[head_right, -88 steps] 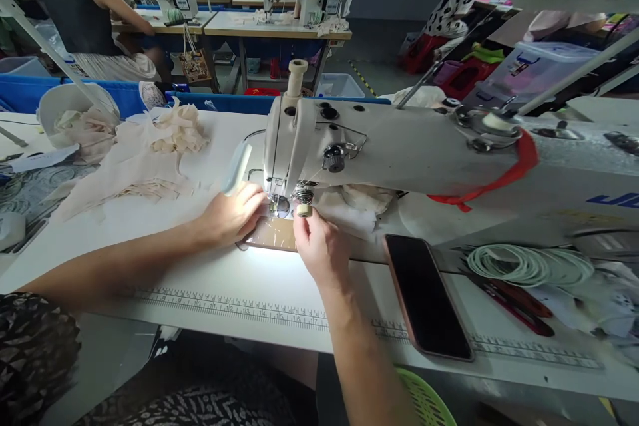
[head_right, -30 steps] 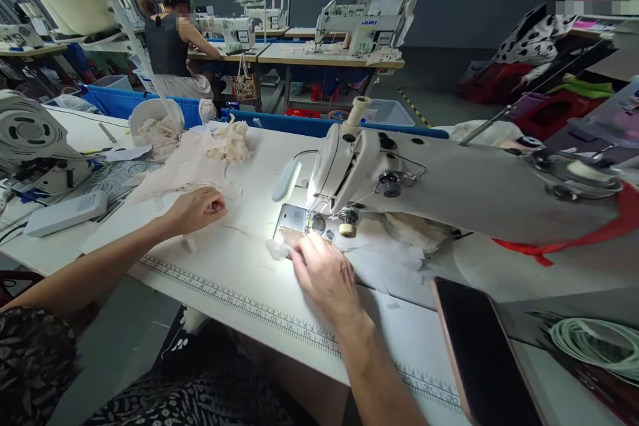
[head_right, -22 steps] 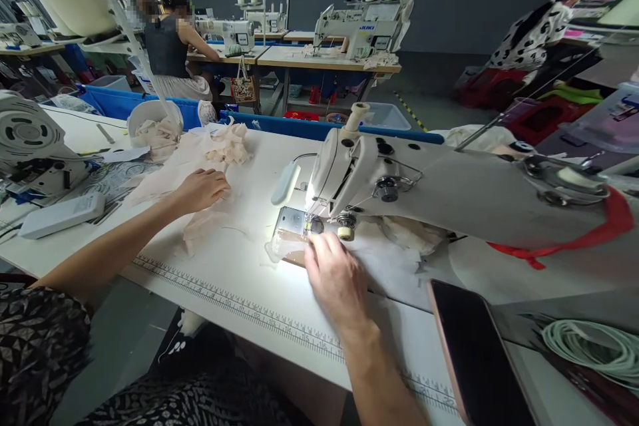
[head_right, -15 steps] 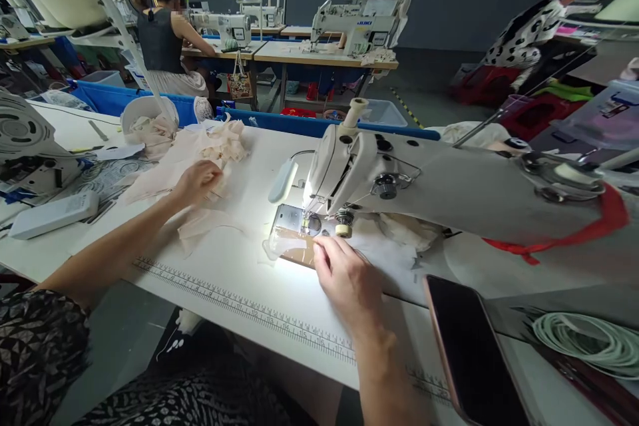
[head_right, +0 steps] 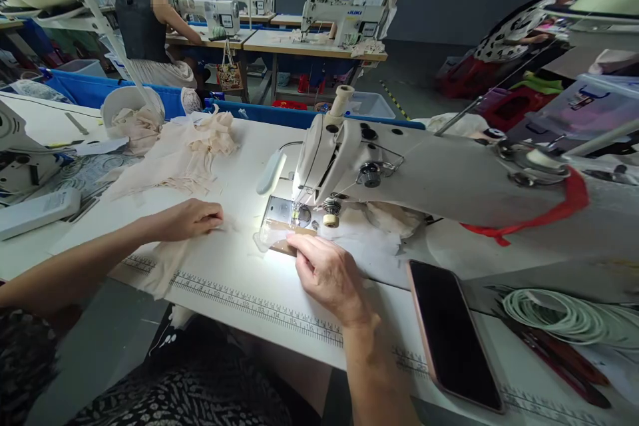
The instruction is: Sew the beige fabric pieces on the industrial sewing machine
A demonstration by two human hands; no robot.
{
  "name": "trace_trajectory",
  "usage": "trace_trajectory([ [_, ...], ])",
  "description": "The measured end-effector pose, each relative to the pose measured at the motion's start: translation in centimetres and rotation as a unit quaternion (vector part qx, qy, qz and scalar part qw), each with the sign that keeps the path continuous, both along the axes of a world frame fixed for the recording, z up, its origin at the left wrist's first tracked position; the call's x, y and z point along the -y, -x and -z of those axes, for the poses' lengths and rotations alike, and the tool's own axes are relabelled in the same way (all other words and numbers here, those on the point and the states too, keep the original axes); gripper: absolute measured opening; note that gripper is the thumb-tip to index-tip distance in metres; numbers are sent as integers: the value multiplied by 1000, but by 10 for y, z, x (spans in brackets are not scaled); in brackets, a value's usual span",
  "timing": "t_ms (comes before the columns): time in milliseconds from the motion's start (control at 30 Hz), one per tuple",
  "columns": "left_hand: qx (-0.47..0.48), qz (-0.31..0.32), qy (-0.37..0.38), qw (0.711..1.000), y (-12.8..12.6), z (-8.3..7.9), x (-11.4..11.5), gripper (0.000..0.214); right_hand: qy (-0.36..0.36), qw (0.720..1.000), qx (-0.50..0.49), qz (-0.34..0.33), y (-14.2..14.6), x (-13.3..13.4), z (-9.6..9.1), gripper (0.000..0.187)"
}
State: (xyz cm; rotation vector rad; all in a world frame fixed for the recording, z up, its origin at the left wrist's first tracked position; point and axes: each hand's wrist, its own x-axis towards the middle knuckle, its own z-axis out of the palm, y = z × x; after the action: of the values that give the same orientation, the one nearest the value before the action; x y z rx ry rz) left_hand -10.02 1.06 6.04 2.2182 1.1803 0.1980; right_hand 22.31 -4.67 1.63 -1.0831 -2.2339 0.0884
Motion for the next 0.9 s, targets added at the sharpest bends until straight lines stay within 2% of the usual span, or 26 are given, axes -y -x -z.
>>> trace_trajectory([
  [67, -24, -25, -54, 998, 2, 10, -20, 21, -7, 1000, 6, -8, 2, 1, 3, 35],
  [167, -34, -51, -95, 994, 1, 6, -38, 20, -7, 999, 33, -15, 6, 2, 5, 38],
  [233, 1, -36, -73, 997, -14, -2, -35, 19, 0, 998, 59, -18, 10, 3, 5, 41],
  [333, 91, 9, 5, 996, -56, -8, -19, 14, -3, 996, 87, -14, 13, 4, 5, 44],
  [433, 143, 21, 68, 987, -96, -2, -12, 14, -5, 994, 106, 2, 12, 4, 4, 41],
  [500, 133, 12, 64, 989, -111, 5, -16, 15, -4, 994, 111, 7, 11, 4, 5, 41],
  [633, 66, -12, 1, 998, -116, 18, -27, 16, -9, 995, 103, 3, 10, 3, 8, 43],
  [900, 59, -6, -11, 998, -113, 26, -31, 12, 36, 997, 62, 26, 4, 4, 4, 43],
])
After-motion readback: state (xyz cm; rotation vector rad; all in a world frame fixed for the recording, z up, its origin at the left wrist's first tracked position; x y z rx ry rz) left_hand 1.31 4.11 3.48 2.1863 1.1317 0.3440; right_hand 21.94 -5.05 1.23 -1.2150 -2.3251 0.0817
